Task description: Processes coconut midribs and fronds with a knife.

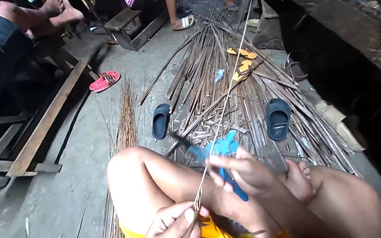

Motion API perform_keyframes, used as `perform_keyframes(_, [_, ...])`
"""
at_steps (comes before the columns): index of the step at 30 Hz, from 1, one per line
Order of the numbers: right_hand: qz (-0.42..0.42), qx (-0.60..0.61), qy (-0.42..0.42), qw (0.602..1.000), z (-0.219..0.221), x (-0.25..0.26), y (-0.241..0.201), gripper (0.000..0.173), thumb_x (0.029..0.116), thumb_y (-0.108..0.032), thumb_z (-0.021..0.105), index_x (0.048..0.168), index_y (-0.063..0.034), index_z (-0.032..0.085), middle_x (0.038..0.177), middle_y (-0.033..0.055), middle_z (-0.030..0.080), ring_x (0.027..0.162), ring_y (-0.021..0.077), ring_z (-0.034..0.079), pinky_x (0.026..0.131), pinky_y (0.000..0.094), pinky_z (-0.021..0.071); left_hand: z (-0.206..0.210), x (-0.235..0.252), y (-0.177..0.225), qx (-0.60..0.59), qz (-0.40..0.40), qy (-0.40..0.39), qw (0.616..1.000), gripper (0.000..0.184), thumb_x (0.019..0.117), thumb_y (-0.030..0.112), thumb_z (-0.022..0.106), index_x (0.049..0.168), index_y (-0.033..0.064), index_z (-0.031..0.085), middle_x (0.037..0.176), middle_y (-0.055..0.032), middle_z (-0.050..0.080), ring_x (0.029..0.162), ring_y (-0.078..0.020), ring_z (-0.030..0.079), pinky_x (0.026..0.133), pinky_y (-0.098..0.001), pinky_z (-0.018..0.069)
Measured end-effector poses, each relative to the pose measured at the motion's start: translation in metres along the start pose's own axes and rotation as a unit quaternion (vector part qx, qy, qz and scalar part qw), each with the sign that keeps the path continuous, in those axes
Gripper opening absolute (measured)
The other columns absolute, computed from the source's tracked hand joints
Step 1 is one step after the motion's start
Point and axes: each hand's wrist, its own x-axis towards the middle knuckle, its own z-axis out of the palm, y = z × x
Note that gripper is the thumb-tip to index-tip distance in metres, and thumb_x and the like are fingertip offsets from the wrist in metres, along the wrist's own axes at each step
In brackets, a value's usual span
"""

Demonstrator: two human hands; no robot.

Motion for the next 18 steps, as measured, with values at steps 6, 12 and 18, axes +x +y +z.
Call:
perform_keyframes(6, [-0.101, -0.075, 0.208, 0.970, -0.043, 0.007, -0.033, 0.036, 0.1088, -0.010, 0.028, 0.101, -0.0065, 0.064, 0.061, -0.0044, 0.058, 0.044, -0.0001, 0.051, 0.044, 0.0127, 0.0457, -0.003, -0.009, -0.013, -0.010, -0.039, -0.018, 0.999, 0.029, 0.1087, 0.024, 0.048, 0.119, 0.0091, 0.070, 0.076, 0.0125, 0.065, 0.054, 0.0091, 0.049, 0.048, -0.0089, 0.0393])
perform_keyframes(12, [-0.109, -0.068, 0.344, 0.930, -0.048, 0.013, -0.041, 0.030, 0.1122, -0.015, 0.034, 0.103, -0.0053, 0.062, 0.064, -0.0034, 0.056, 0.044, 0.0012, 0.050, 0.041, 0.0139, 0.0451, -0.001, -0.012, -0.023, 0.297, 0.003, 0.050, 0.953, 0.035, 0.1005, 0.007, 0.055, 0.130, -0.0096, 0.050, 0.090, 0.0006, 0.063, 0.067, 0.0026, 0.055, 0.060, -0.0164, 0.0475])
perform_keyframes(18, [0.036, -0.093, 0.137, 0.986, -0.023, 0.001, -0.020, 0.024, 0.1052, -0.003, 0.034, 0.107, -0.0059, 0.059, 0.068, -0.0026, 0.063, 0.051, 0.0010, 0.056, 0.049, 0.0141, 0.0493, -0.008, 0.007, -0.018, 0.338, 0.037, 0.106, 0.934, 0.027, 0.1077, 0.011, 0.037, 0.109, 0.0004, 0.061, 0.071, 0.0108, 0.051, 0.056, 0.0079, 0.045, 0.053, -0.0097, 0.0395])
